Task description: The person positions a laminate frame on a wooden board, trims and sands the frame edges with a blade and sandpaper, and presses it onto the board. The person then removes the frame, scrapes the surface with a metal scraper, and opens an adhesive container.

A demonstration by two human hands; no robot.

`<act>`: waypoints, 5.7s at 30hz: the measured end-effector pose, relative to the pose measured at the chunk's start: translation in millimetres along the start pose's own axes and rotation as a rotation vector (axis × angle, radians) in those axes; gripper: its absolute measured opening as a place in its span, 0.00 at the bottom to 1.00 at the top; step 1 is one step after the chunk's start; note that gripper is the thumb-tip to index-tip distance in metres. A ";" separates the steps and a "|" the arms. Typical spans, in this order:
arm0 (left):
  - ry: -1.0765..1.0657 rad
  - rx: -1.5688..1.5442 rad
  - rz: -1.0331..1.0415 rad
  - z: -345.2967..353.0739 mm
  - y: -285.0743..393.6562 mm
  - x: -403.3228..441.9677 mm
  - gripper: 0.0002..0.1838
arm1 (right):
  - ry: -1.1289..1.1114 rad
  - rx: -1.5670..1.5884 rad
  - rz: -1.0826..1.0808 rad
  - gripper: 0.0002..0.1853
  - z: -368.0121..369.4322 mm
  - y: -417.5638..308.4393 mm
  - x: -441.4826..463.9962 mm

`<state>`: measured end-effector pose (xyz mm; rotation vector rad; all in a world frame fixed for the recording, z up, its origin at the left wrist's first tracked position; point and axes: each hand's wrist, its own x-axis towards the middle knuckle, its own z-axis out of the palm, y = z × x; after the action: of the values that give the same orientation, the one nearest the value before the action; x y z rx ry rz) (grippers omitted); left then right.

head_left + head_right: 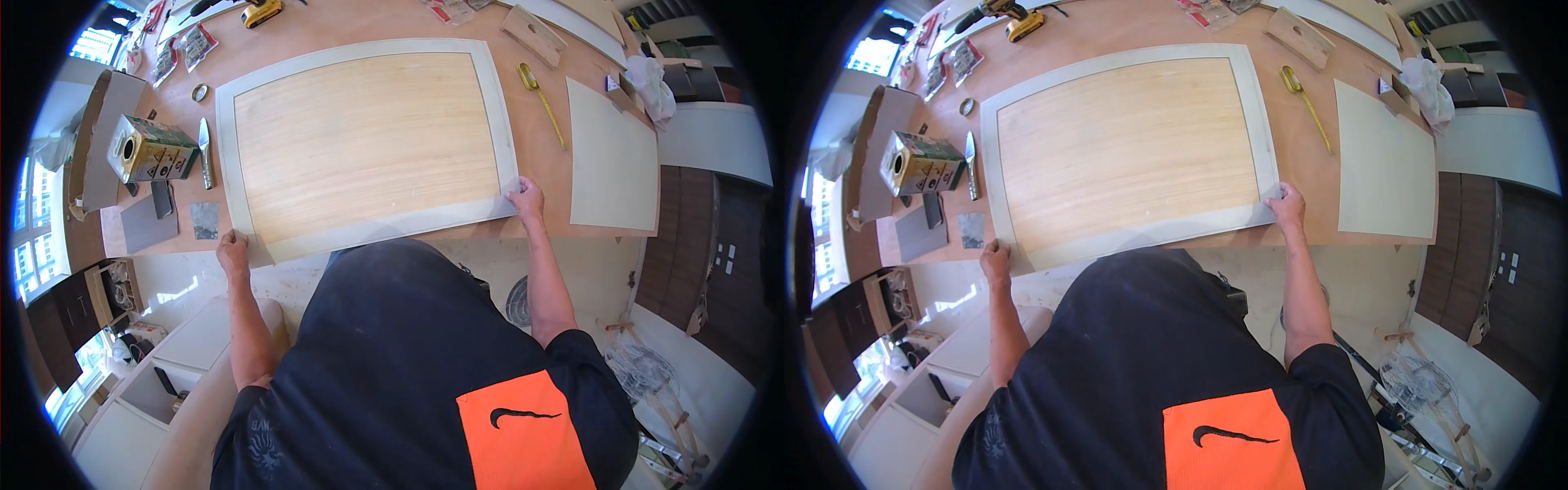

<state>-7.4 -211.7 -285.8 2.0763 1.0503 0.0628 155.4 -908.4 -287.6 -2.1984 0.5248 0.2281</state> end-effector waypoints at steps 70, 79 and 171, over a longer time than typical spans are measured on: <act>0.012 0.144 0.061 -5.8 16.7 -6.1 0.21 | -0.044 -0.012 -0.046 0.28 -0.3 7.7 5.0; 0.017 0.144 0.035 -6.7 7.2 -0.3 0.22 | -0.113 0.045 -0.046 0.30 0.0 13.4 9.7; 0.122 0.558 0.628 117.1 116.1 -75.5 0.40 | 0.200 -0.651 -0.687 0.35 93.4 -84.0 -32.8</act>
<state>62.9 -377.8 -266.7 2.8803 0.4658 0.2345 164.9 -779.4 -276.3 -2.9028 -0.2715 -0.2270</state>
